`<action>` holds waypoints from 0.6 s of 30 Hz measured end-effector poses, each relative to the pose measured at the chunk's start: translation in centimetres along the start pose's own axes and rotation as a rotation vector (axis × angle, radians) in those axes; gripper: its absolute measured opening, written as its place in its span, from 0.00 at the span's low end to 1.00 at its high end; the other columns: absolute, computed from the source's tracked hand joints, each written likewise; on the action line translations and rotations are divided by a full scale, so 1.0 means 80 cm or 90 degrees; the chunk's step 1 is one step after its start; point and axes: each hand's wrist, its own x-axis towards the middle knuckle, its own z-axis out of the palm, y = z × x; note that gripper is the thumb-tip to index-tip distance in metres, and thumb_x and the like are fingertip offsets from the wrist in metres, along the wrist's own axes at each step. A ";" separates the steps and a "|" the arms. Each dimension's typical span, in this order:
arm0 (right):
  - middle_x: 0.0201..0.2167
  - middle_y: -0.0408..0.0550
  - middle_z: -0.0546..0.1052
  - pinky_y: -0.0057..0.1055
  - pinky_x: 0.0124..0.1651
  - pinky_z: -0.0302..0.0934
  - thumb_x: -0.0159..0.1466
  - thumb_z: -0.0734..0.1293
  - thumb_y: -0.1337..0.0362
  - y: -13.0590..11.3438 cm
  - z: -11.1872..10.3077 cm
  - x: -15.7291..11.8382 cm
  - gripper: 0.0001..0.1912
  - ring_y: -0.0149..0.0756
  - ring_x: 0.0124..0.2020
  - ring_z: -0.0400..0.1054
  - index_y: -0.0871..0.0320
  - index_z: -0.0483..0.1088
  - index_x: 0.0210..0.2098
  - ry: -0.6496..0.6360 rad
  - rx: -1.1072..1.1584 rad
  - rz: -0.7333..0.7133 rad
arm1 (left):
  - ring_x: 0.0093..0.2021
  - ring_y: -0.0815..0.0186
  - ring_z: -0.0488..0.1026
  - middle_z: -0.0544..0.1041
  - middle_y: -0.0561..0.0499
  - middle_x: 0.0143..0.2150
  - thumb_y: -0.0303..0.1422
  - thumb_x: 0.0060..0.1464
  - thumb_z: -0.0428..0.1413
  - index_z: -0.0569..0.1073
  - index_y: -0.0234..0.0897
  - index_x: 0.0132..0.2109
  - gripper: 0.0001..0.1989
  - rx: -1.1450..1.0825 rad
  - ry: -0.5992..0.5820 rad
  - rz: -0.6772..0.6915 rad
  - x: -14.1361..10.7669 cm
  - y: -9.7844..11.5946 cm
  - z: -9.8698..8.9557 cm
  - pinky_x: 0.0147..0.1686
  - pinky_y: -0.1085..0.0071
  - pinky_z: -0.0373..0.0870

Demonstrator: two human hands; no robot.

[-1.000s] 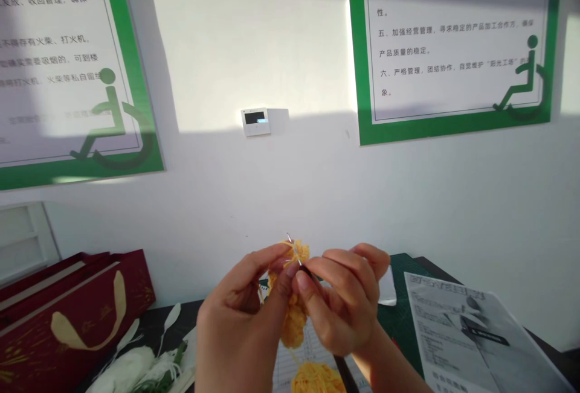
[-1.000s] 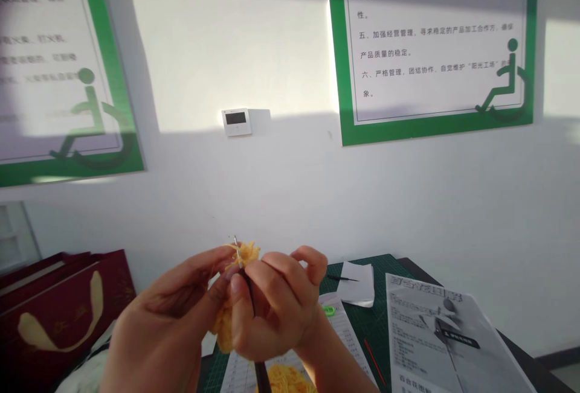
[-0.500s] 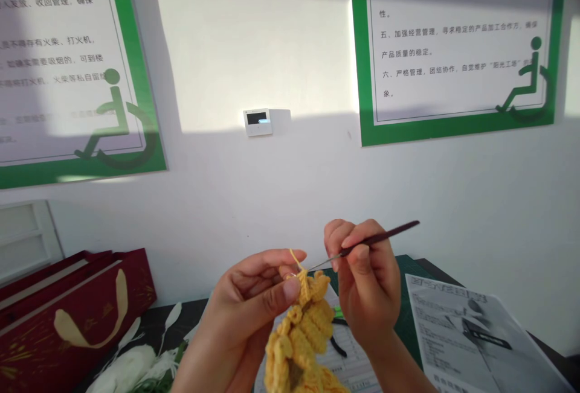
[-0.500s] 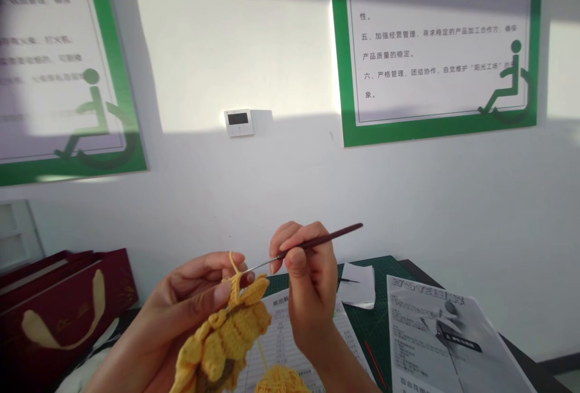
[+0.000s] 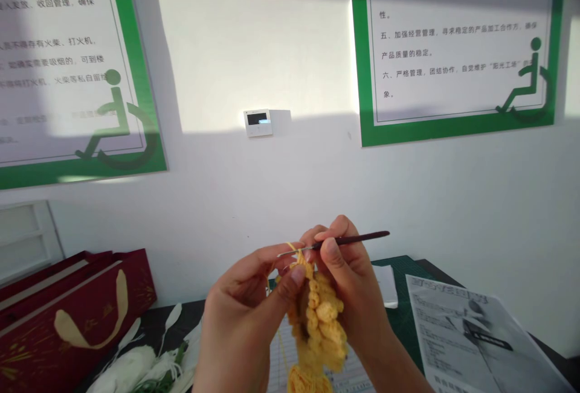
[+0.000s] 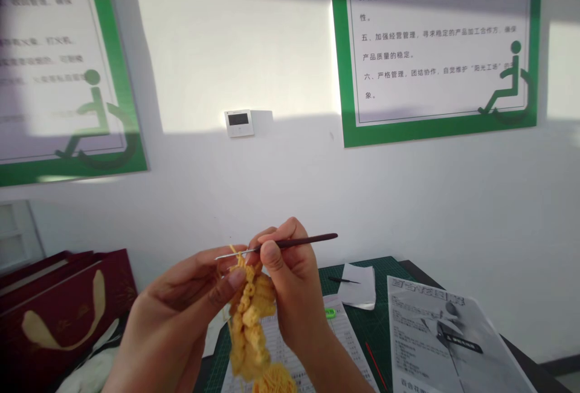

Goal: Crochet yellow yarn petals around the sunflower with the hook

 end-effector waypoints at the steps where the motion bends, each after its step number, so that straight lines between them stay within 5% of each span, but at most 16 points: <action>1: 0.34 0.43 0.75 0.38 0.41 0.72 0.67 0.72 0.55 0.001 0.000 0.001 0.10 0.34 0.34 0.72 0.51 0.69 0.35 0.000 -0.026 -0.033 | 0.49 0.50 0.82 0.87 0.44 0.40 0.31 0.44 0.74 0.87 0.38 0.38 0.12 -0.002 0.000 -0.009 0.001 0.000 0.001 0.42 0.67 0.80; 6: 0.35 0.45 0.79 0.38 0.45 0.73 0.69 0.71 0.60 0.002 -0.003 0.001 0.04 0.36 0.37 0.76 0.52 0.72 0.39 -0.021 -0.079 -0.131 | 0.50 0.50 0.82 0.86 0.46 0.37 0.31 0.45 0.74 0.87 0.39 0.41 0.13 0.038 0.005 0.019 -0.001 0.001 0.002 0.46 0.67 0.79; 11: 0.33 0.44 0.80 0.33 0.38 0.72 0.68 0.72 0.59 -0.003 -0.008 0.004 0.06 0.34 0.33 0.75 0.53 0.72 0.37 -0.005 -0.065 -0.080 | 0.50 0.51 0.82 0.87 0.44 0.45 0.30 0.45 0.74 0.87 0.39 0.41 0.13 0.026 -0.004 0.003 0.002 0.003 -0.005 0.46 0.68 0.80; 18: 0.33 0.44 0.82 0.29 0.40 0.69 0.68 0.72 0.58 -0.009 -0.014 0.009 0.08 0.32 0.34 0.74 0.55 0.74 0.36 -0.034 -0.054 -0.015 | 0.44 0.57 0.84 0.88 0.45 0.40 0.29 0.46 0.73 0.87 0.39 0.37 0.08 -0.010 -0.016 -0.004 0.007 0.008 -0.006 0.42 0.73 0.80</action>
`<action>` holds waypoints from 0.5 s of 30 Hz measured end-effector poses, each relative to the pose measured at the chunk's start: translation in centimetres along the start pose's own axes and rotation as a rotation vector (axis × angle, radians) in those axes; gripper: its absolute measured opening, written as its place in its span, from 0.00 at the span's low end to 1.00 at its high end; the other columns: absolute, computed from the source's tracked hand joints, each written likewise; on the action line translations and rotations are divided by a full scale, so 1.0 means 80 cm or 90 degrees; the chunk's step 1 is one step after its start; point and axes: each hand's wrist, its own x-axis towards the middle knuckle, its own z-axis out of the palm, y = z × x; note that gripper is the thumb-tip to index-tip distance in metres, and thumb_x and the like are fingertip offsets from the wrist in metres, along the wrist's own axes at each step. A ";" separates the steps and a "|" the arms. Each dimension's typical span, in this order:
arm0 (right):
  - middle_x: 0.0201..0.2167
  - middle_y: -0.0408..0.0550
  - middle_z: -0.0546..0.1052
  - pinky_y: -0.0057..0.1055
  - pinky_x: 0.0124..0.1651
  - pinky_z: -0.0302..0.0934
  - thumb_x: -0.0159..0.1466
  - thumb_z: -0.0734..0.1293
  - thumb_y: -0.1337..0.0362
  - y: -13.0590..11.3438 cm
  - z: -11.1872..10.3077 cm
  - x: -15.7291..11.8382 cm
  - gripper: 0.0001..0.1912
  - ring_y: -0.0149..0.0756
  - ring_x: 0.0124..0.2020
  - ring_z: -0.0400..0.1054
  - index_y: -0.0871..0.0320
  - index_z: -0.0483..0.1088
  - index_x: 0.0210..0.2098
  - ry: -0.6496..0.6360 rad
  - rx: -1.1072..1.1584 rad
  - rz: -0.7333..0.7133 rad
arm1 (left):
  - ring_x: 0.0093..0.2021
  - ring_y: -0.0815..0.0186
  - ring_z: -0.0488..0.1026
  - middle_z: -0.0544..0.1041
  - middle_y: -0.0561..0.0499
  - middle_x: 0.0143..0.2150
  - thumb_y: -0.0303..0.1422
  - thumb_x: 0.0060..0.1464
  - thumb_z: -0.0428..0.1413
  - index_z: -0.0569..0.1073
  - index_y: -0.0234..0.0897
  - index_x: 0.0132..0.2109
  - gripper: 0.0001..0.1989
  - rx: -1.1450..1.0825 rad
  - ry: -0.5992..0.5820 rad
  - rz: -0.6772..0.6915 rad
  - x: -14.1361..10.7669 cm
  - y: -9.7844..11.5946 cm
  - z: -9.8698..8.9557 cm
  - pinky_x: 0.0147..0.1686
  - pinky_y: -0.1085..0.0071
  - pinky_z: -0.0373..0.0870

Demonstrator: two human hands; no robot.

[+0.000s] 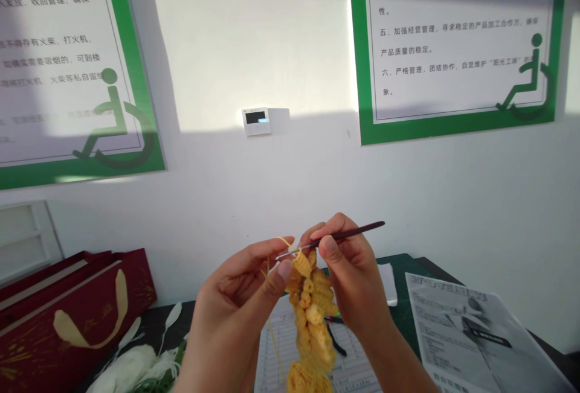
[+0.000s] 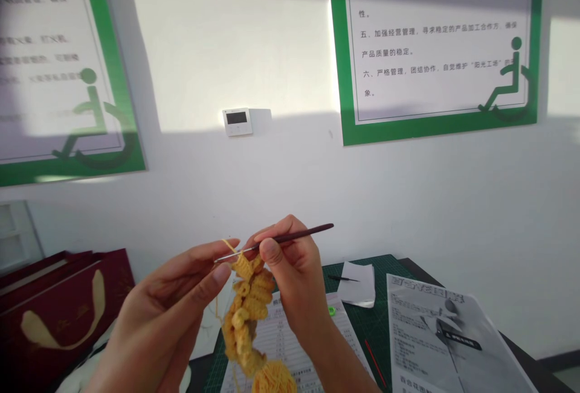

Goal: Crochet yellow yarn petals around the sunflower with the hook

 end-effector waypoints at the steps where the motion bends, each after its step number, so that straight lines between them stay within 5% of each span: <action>1: 0.33 0.45 0.82 0.30 0.40 0.70 0.68 0.72 0.59 0.000 0.000 0.000 0.08 0.32 0.35 0.75 0.55 0.74 0.36 -0.003 -0.003 -0.005 | 0.45 0.56 0.84 0.88 0.45 0.41 0.29 0.47 0.73 0.87 0.39 0.37 0.08 0.006 0.003 0.004 0.000 -0.001 0.000 0.43 0.73 0.80; 5: 0.35 0.45 0.83 0.29 0.40 0.70 0.68 0.73 0.60 -0.002 0.000 -0.001 0.07 0.31 0.35 0.76 0.55 0.75 0.36 -0.008 -0.030 -0.006 | 0.49 0.52 0.82 0.87 0.46 0.41 0.31 0.49 0.72 0.86 0.40 0.37 0.06 0.068 0.014 0.059 -0.001 -0.007 0.000 0.45 0.67 0.78; 8: 0.35 0.44 0.83 0.28 0.40 0.71 0.68 0.72 0.61 -0.003 -0.001 -0.002 0.05 0.30 0.34 0.76 0.55 0.75 0.37 -0.006 -0.064 -0.031 | 0.45 0.58 0.81 0.85 0.51 0.38 0.30 0.52 0.69 0.85 0.45 0.36 0.04 0.177 0.043 0.183 -0.002 -0.010 -0.001 0.45 0.67 0.75; 12: 0.36 0.45 0.82 0.30 0.40 0.71 0.69 0.71 0.66 -0.003 -0.003 -0.005 0.01 0.32 0.36 0.77 0.54 0.76 0.40 -0.020 -0.120 -0.151 | 0.46 0.59 0.78 0.84 0.52 0.41 0.29 0.56 0.67 0.85 0.48 0.41 0.07 0.349 0.083 0.351 -0.013 -0.013 0.005 0.46 0.66 0.73; 15: 0.38 0.46 0.82 0.35 0.39 0.72 0.69 0.69 0.68 -0.004 -0.006 -0.009 0.05 0.37 0.40 0.78 0.53 0.76 0.43 -0.029 -0.200 -0.268 | 0.45 0.60 0.78 0.85 0.53 0.43 0.31 0.55 0.68 0.86 0.48 0.40 0.06 0.334 0.140 0.343 -0.024 -0.016 0.016 0.53 0.65 0.72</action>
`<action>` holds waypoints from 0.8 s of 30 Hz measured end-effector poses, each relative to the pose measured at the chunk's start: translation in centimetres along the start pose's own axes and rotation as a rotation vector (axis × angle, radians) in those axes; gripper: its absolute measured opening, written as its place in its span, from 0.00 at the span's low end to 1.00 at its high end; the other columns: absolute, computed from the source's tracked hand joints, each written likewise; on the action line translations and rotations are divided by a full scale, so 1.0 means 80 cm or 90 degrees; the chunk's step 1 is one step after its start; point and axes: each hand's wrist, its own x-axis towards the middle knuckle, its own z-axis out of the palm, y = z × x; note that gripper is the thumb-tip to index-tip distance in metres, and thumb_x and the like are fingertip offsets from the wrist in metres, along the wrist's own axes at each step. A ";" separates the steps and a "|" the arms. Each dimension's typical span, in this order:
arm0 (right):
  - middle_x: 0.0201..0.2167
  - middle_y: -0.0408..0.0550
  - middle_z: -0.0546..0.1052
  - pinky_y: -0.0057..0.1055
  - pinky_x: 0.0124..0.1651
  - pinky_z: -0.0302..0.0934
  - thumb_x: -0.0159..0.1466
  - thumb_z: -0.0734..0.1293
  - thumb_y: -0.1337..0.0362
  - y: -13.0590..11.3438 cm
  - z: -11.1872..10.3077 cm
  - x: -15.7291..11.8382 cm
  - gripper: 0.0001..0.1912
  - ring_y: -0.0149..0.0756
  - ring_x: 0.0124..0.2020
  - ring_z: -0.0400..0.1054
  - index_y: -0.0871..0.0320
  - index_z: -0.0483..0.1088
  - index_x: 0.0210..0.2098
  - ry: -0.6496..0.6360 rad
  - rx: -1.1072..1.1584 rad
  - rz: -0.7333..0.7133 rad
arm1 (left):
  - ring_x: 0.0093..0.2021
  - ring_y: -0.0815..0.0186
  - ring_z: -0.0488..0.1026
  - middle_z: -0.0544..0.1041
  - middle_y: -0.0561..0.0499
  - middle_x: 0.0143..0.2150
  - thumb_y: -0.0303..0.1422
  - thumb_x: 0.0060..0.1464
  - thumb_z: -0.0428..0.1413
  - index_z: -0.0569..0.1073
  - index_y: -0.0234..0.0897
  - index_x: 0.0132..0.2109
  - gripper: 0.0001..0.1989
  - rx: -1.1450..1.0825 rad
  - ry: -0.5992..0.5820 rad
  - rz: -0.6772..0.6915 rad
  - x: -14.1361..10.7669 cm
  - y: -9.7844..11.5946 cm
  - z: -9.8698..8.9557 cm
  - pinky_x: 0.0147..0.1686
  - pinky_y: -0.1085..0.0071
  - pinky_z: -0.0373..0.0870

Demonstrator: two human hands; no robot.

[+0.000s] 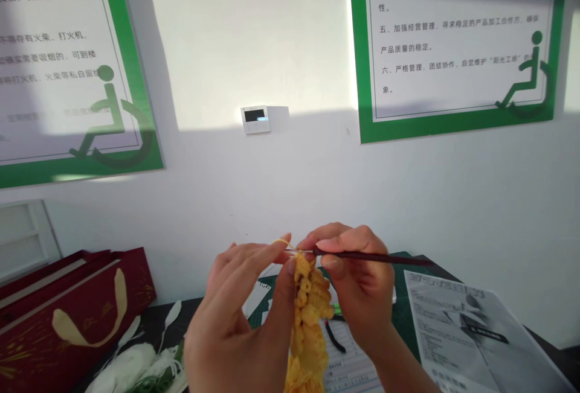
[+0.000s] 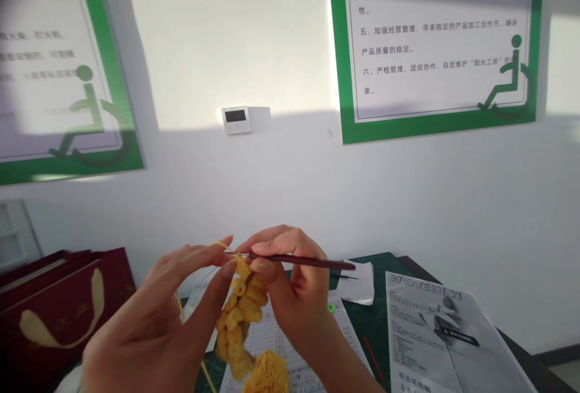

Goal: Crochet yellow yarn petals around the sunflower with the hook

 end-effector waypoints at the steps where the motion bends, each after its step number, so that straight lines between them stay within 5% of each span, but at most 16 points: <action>1: 0.40 0.47 0.83 0.37 0.39 0.72 0.68 0.69 0.70 -0.001 -0.002 -0.001 0.07 0.39 0.40 0.79 0.52 0.76 0.44 -0.006 -0.055 -0.053 | 0.45 0.60 0.79 0.86 0.53 0.42 0.32 0.53 0.69 0.86 0.48 0.39 0.06 -0.028 0.042 -0.036 -0.003 0.002 0.002 0.55 0.65 0.71; 3: 0.41 0.47 0.84 0.38 0.38 0.71 0.67 0.69 0.73 -0.005 -0.005 -0.003 0.12 0.39 0.38 0.78 0.51 0.76 0.47 -0.005 -0.194 -0.168 | 0.42 0.60 0.81 0.86 0.52 0.39 0.32 0.49 0.72 0.86 0.47 0.41 0.10 -0.147 0.060 -0.149 -0.005 0.005 0.004 0.48 0.67 0.76; 6: 0.38 0.47 0.85 0.37 0.35 0.70 0.67 0.68 0.75 -0.007 -0.005 -0.006 0.16 0.37 0.33 0.77 0.52 0.76 0.50 0.031 -0.332 -0.256 | 0.37 0.61 0.82 0.85 0.50 0.34 0.31 0.45 0.74 0.86 0.43 0.48 0.21 -0.340 -0.100 -0.364 0.002 0.005 0.002 0.39 0.70 0.79; 9: 0.37 0.45 0.85 0.38 0.36 0.70 0.69 0.68 0.70 -0.003 0.002 -0.007 0.10 0.37 0.34 0.76 0.49 0.77 0.45 0.074 -0.210 -0.211 | 0.37 0.63 0.82 0.83 0.49 0.34 0.28 0.47 0.73 0.86 0.39 0.48 0.19 -0.430 -0.204 -0.486 0.013 0.001 -0.001 0.42 0.72 0.79; 12: 0.36 0.44 0.82 0.34 0.34 0.69 0.70 0.69 0.63 0.004 0.009 -0.004 0.01 0.35 0.35 0.76 0.49 0.74 0.42 0.095 0.101 0.016 | 0.39 0.64 0.81 0.83 0.49 0.34 0.26 0.49 0.72 0.86 0.37 0.45 0.15 -0.469 -0.207 -0.496 0.020 -0.004 -0.002 0.46 0.73 0.77; 15: 0.35 0.42 0.81 0.31 0.34 0.66 0.69 0.71 0.58 0.008 0.007 0.000 0.05 0.31 0.31 0.74 0.50 0.72 0.39 0.055 0.280 0.204 | 0.38 0.65 0.80 0.82 0.50 0.35 0.26 0.49 0.72 0.86 0.39 0.46 0.16 -0.446 -0.183 -0.473 0.020 -0.008 -0.004 0.47 0.72 0.77; 24: 0.33 0.43 0.81 0.32 0.41 0.64 0.71 0.68 0.56 0.004 -0.013 0.014 0.08 0.33 0.34 0.74 0.52 0.70 0.39 -0.023 0.240 0.198 | 0.36 0.63 0.80 0.83 0.48 0.32 0.28 0.46 0.74 0.87 0.39 0.42 0.14 -0.401 -0.187 -0.436 0.025 -0.009 -0.010 0.41 0.73 0.78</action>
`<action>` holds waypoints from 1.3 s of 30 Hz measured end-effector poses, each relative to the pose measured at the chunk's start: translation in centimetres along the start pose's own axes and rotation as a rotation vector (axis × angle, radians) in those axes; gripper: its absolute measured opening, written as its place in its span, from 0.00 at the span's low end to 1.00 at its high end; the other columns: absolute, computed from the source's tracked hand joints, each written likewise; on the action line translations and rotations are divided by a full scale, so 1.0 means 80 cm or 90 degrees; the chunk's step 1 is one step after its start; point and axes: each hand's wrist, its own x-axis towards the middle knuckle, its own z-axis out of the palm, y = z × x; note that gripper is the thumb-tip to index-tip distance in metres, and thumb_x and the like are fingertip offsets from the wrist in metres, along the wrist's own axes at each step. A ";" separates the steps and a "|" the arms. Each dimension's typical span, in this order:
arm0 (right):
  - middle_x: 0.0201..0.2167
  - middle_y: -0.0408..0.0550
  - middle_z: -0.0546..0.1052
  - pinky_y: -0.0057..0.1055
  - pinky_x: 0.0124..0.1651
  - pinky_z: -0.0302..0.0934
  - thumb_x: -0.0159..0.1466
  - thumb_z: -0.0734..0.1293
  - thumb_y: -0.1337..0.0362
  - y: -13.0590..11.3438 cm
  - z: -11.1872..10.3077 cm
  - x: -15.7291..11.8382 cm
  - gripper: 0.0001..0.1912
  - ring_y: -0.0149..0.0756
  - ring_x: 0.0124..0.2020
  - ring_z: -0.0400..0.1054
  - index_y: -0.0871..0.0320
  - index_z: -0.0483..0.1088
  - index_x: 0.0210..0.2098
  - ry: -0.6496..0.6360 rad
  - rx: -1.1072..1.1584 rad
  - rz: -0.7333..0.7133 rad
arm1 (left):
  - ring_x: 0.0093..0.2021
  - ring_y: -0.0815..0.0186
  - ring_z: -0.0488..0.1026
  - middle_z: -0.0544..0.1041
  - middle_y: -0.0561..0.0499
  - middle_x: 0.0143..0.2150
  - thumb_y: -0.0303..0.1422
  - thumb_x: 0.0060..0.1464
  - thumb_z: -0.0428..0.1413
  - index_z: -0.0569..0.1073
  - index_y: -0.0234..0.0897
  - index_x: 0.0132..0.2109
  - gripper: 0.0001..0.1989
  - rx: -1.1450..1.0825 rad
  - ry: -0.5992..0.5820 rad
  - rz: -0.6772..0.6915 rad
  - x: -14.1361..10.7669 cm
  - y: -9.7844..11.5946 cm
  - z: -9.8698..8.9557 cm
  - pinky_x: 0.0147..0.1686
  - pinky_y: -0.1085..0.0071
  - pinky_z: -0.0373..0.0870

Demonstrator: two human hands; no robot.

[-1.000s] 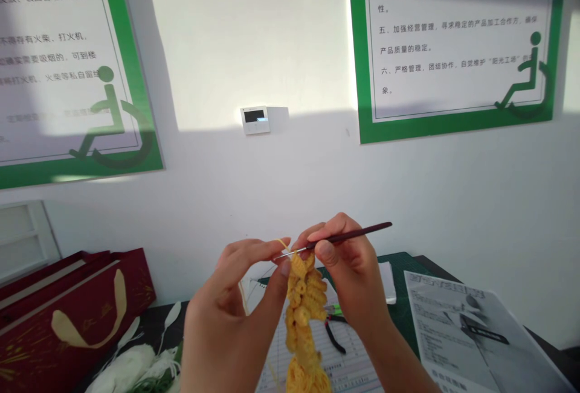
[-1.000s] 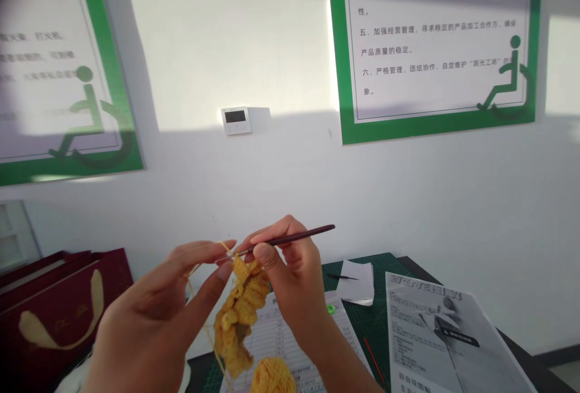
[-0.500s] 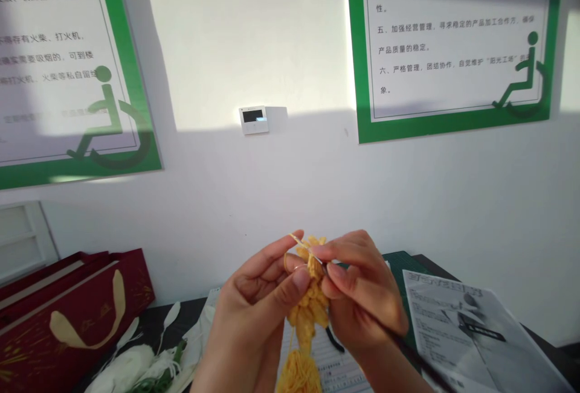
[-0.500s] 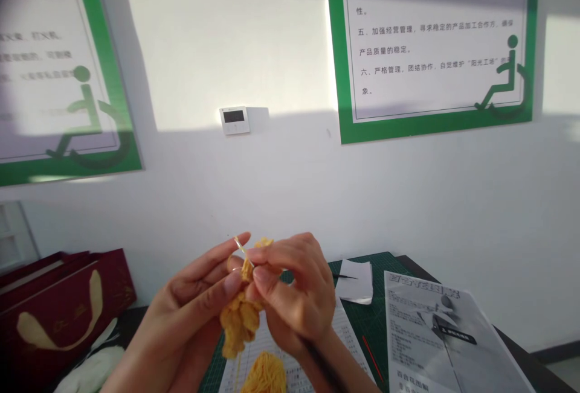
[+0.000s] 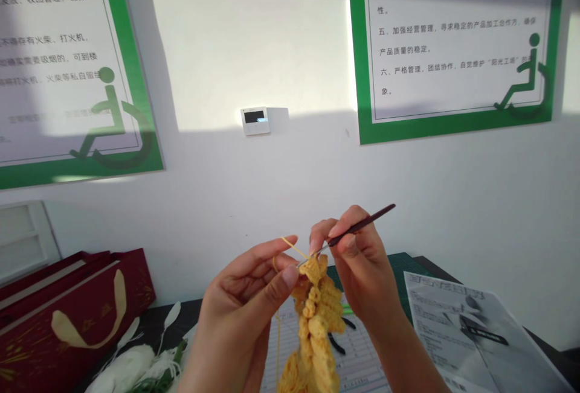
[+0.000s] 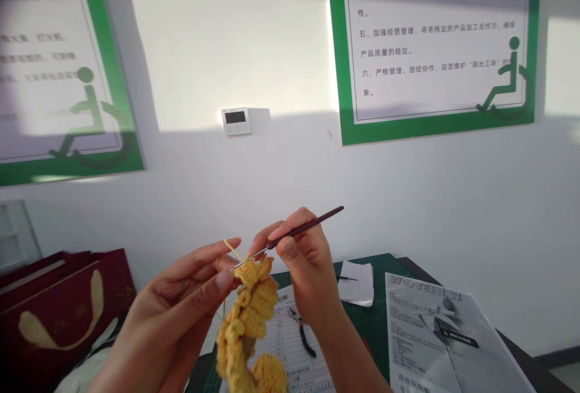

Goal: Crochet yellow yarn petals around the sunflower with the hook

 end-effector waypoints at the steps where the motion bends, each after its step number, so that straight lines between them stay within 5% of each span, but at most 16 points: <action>1: 0.33 0.43 0.82 0.33 0.41 0.64 0.72 0.68 0.56 -0.002 -0.001 0.001 0.08 0.34 0.34 0.74 0.52 0.70 0.39 -0.009 -0.014 -0.006 | 0.37 0.63 0.80 0.84 0.47 0.32 0.28 0.46 0.74 0.87 0.39 0.42 0.14 0.004 0.002 0.003 0.000 0.000 0.000 0.41 0.73 0.78; 8: 0.34 0.45 0.82 0.36 0.42 0.67 0.73 0.66 0.59 -0.013 -0.005 0.002 0.05 0.36 0.37 0.76 0.52 0.71 0.42 -0.064 -0.096 -0.074 | 0.36 0.64 0.80 0.83 0.49 0.32 0.31 0.45 0.75 0.87 0.40 0.40 0.13 0.015 0.029 -0.006 -0.003 -0.001 -0.004 0.39 0.72 0.77; 18: 0.36 0.47 0.82 0.43 0.42 0.67 0.73 0.64 0.66 -0.028 -0.004 -0.008 0.04 0.40 0.38 0.74 0.53 0.71 0.43 -0.082 -0.358 -0.200 | 0.34 0.65 0.81 0.85 0.47 0.32 0.28 0.45 0.74 0.88 0.38 0.38 0.10 0.059 0.034 0.098 -0.001 -0.001 -0.007 0.38 0.75 0.79; 25: 0.39 0.44 0.84 0.42 0.44 0.64 0.69 0.65 0.74 -0.042 0.007 -0.005 0.08 0.34 0.35 0.76 0.53 0.68 0.38 -0.171 -0.642 -0.414 | 0.30 0.69 0.80 0.84 0.51 0.28 0.26 0.44 0.74 0.87 0.41 0.38 0.11 0.084 0.063 0.165 -0.001 -0.004 0.001 0.35 0.80 0.77; 28: 0.37 0.42 0.84 0.40 0.42 0.64 0.64 0.65 0.77 -0.043 0.015 -0.007 0.12 0.34 0.35 0.76 0.53 0.65 0.34 -0.165 -0.706 -0.471 | 0.32 0.67 0.80 0.84 0.50 0.29 0.27 0.43 0.75 0.87 0.40 0.38 0.13 0.079 0.062 0.127 -0.001 -0.001 0.000 0.35 0.78 0.78; 34: 0.33 0.36 0.81 0.40 0.40 0.62 0.59 0.63 0.78 -0.035 0.024 -0.013 0.14 0.33 0.32 0.73 0.50 0.63 0.31 -0.130 -0.725 -0.405 | 0.35 0.65 0.80 0.84 0.48 0.34 0.26 0.45 0.74 0.86 0.38 0.40 0.13 0.020 0.016 0.029 0.005 0.002 -0.006 0.39 0.74 0.78; 39: 0.35 0.40 0.79 0.39 0.40 0.63 0.61 0.65 0.78 -0.020 0.016 -0.005 0.13 0.33 0.34 0.73 0.51 0.66 0.34 -0.123 -0.677 -0.494 | 0.34 0.65 0.79 0.84 0.48 0.33 0.25 0.45 0.73 0.86 0.38 0.41 0.13 -0.034 -0.006 -0.009 0.004 0.002 -0.007 0.37 0.74 0.78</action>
